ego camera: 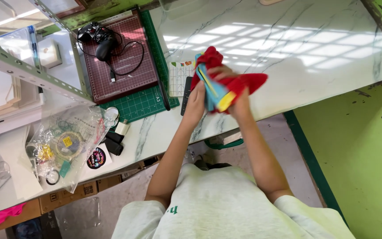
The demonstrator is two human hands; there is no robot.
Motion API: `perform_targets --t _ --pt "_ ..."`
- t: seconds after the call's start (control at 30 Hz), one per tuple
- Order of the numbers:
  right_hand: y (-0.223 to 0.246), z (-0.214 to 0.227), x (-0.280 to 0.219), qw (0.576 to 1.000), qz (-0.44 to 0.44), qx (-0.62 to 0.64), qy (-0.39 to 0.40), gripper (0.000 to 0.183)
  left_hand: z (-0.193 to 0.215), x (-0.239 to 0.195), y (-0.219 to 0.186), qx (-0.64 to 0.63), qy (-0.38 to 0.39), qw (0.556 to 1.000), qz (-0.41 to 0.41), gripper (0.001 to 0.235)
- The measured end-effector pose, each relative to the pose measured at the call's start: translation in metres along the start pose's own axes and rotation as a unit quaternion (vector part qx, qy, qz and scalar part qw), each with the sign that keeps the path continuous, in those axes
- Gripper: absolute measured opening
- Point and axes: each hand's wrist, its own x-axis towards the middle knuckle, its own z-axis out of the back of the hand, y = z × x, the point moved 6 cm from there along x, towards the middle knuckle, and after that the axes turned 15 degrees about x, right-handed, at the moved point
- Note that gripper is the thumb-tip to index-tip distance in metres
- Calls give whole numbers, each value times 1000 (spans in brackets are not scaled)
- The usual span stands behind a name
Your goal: The person cleans a white plastic organizer and a blue paper cutter with a red cloth. They then wipe a black camera and wrap its cable around the body.
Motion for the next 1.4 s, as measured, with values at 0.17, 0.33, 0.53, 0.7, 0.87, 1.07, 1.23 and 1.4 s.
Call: perform_targets --t 0.17,0.33,0.53,0.7,0.87,1.07,1.23,1.4 --pt "9 -64 -18 918 85 -359 148 26 8 18 8 -306 41 950 43 64" --pt "-9 -68 -9 877 106 -413 220 39 5 13 12 -381 91 915 100 61" --pt "-4 -67 28 882 139 -449 -30 72 8 22 7 -300 78 944 111 71" --pt "-28 -83 -2 896 0 -443 8 75 36 51 -18 -473 28 879 -51 64" --pt "-22 -74 11 859 5 -510 45 68 20 59 -16 -483 31 875 -14 69" --pt "-32 39 33 835 3 -526 -161 46 12 81 57 -488 112 865 24 73" --pt "-19 62 36 864 24 -469 -183 30 -16 92 -30 -506 134 852 -2 75" --pt "-22 121 17 755 -153 -598 -221 40 27 126 -13 -473 60 877 -68 67"
